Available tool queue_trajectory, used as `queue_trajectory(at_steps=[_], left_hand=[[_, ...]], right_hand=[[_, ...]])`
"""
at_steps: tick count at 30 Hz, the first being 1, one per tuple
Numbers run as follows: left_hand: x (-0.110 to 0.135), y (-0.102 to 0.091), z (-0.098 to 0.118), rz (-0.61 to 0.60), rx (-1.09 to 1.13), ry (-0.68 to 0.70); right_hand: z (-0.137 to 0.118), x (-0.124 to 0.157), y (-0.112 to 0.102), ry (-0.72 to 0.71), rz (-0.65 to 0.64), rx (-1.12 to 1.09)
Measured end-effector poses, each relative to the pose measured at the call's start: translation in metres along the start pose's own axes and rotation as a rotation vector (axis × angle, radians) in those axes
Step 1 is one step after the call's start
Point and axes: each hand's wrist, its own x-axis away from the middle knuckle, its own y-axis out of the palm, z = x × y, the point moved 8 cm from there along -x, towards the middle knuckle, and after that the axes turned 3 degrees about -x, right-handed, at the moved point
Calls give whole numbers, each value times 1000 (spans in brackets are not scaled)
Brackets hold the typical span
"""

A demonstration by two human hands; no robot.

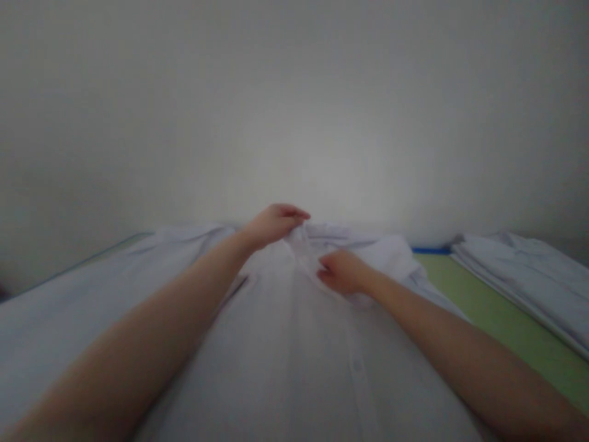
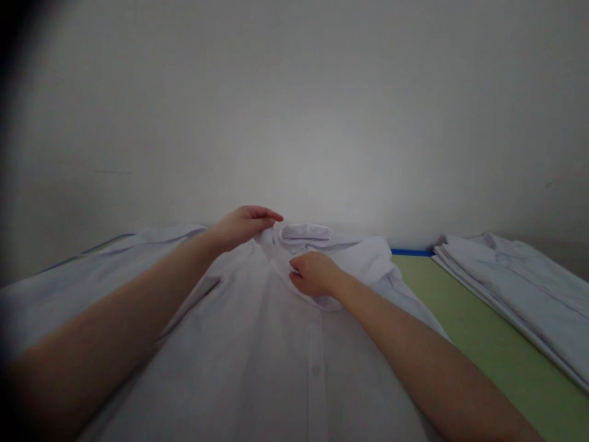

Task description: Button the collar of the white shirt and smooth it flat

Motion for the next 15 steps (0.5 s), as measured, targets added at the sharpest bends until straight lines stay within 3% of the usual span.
queue_trajectory(at_steps=[4, 7, 15], left_hand=[[18, 4, 24, -269, -166, 155], [26, 2, 29, -370, -328, 196], [19, -22, 8, -298, -549, 112]], right_hand=[[-2, 0, -2, -13, -23, -7], [1, 1, -4, -20, -16, -22], [10, 3, -14, -17, 2, 23]])
